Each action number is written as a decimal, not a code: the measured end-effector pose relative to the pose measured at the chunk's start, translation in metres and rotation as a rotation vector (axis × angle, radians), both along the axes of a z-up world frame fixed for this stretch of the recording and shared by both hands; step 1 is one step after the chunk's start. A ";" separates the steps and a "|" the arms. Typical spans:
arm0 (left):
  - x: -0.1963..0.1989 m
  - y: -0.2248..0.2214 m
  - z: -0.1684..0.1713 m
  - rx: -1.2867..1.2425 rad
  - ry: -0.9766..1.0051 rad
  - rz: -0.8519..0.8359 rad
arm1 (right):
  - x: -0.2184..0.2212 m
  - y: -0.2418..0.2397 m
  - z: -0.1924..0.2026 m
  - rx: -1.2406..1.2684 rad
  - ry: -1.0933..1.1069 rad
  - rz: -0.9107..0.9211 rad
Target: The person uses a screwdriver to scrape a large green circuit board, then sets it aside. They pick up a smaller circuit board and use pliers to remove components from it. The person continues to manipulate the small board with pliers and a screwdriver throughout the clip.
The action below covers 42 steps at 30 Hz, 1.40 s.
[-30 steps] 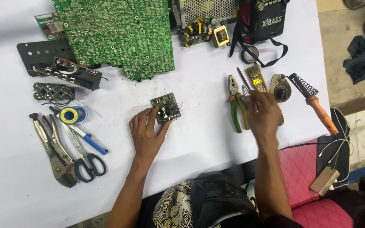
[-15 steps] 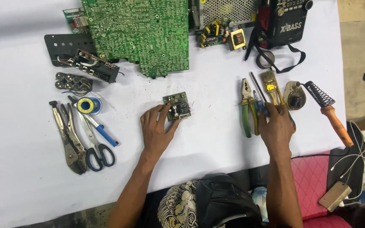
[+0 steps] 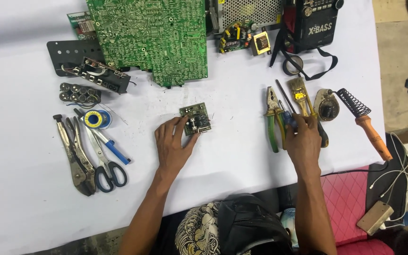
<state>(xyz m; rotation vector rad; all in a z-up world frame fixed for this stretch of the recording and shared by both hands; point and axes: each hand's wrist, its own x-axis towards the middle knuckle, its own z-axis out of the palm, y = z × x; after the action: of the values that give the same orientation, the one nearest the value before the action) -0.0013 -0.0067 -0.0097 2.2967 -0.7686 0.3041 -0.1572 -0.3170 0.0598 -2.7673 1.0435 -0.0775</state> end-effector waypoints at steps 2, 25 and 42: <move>0.000 0.000 0.001 -0.005 0.015 -0.004 | -0.003 -0.001 -0.007 0.005 -0.040 -0.012; -0.001 0.004 -0.008 0.003 0.052 -0.001 | 0.016 0.053 0.020 0.115 0.090 -0.005; 0.017 0.009 0.003 -0.003 0.203 -0.139 | 0.001 0.085 -0.009 1.953 -0.915 0.312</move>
<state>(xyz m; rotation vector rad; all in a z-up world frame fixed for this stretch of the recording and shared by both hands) 0.0159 0.0025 -0.0067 2.2158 -0.8174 0.0089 -0.1565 -0.2316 0.0505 -0.8090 0.0638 -0.1403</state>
